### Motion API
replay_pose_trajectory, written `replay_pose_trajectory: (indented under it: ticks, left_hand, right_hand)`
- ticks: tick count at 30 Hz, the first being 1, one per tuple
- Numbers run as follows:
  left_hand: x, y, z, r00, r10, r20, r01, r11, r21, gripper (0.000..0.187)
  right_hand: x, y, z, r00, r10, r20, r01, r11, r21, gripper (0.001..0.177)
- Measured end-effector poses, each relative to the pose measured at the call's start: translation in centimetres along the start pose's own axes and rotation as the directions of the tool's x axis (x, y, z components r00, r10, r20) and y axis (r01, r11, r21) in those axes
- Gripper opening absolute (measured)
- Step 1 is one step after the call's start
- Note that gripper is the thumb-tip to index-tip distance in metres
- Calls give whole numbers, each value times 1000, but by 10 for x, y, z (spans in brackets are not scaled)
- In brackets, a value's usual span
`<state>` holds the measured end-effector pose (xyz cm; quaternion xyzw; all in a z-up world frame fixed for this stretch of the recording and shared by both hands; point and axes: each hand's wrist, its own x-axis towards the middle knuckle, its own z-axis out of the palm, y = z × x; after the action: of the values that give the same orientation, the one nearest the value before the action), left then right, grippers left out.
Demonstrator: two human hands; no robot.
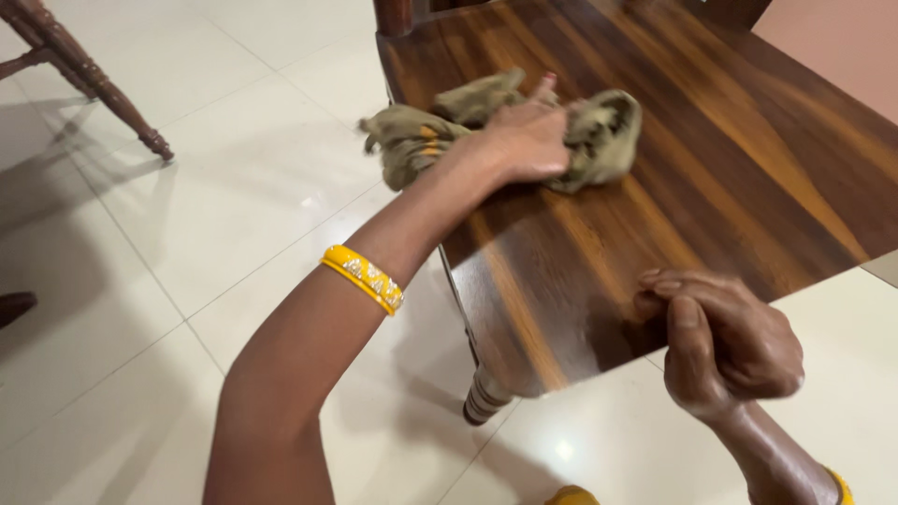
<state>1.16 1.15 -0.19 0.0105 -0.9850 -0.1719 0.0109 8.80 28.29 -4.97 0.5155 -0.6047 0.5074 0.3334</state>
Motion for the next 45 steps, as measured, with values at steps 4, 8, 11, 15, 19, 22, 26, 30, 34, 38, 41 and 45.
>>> replay_pose_trajectory:
  ticks: [4, 8, 11, 15, 19, 22, 26, 30, 34, 38, 41, 45]
  left_hand:
    - [-53, 38, 14, 979, 199, 36, -200, 980, 18, 86]
    - [-121, 57, 21, 971, 225, 77, -219, 972, -82, 69]
    - [-167, 65, 27, 927, 373, -29, -373, 918, -137, 71]
    - [-198, 62, 38, 927, 376, -11, -366, 908, 203, 44]
    - [-223, 46, 57, 872, 418, -255, -385, 907, 168, 54]
    - [-240, 8, 60, 995, 88, -43, -85, 994, 70, 76]
    - [-253, -91, 34, 907, -383, 175, 409, 707, -576, 58]
    - [-251, -159, 63, 932, -315, -181, 288, 944, -161, 23]
    - [-250, -164, 88, 885, -449, -124, 428, 889, -161, 23]
    - [-257, -145, 81, 880, -451, -150, 137, 544, -828, 31]
    - [-251, -119, 73, 922, -357, -148, -51, 268, -962, 37]
    - [-264, -75, 86, 935, -250, -251, -224, 134, -965, 46]
  right_hand:
    - [-8, 7, -9, 1000, 19, 14, -19, 1000, 8, 17]
    - [-17, 25, -22, 997, 30, -70, -25, 997, 72, 21]
    - [-9, 29, -32, 995, -1, -99, 13, 992, 123, 19]
    - [-6, 10, -47, 997, 8, -82, -1, 996, 90, 21]
    - [-4, 5, -46, 990, -134, -50, 135, 990, 35, 17]
    - [-8, -1, -52, 939, -331, 94, 336, 942, -30, 13]
    - [-14, -28, -45, 880, -403, 251, 431, 900, -69, 5]
    - [-25, -58, -12, 796, -362, 485, 403, 915, 22, 9]
    - [-45, -78, 32, 740, -354, 571, 274, 935, 225, 27]
    - [-75, -82, 68, 727, -109, 678, -7, 986, 165, 48]
    - [-83, -72, 93, 724, -17, 690, -52, 995, 79, 66]
    - [-95, -66, 119, 775, -89, 625, 36, 995, 96, 90]
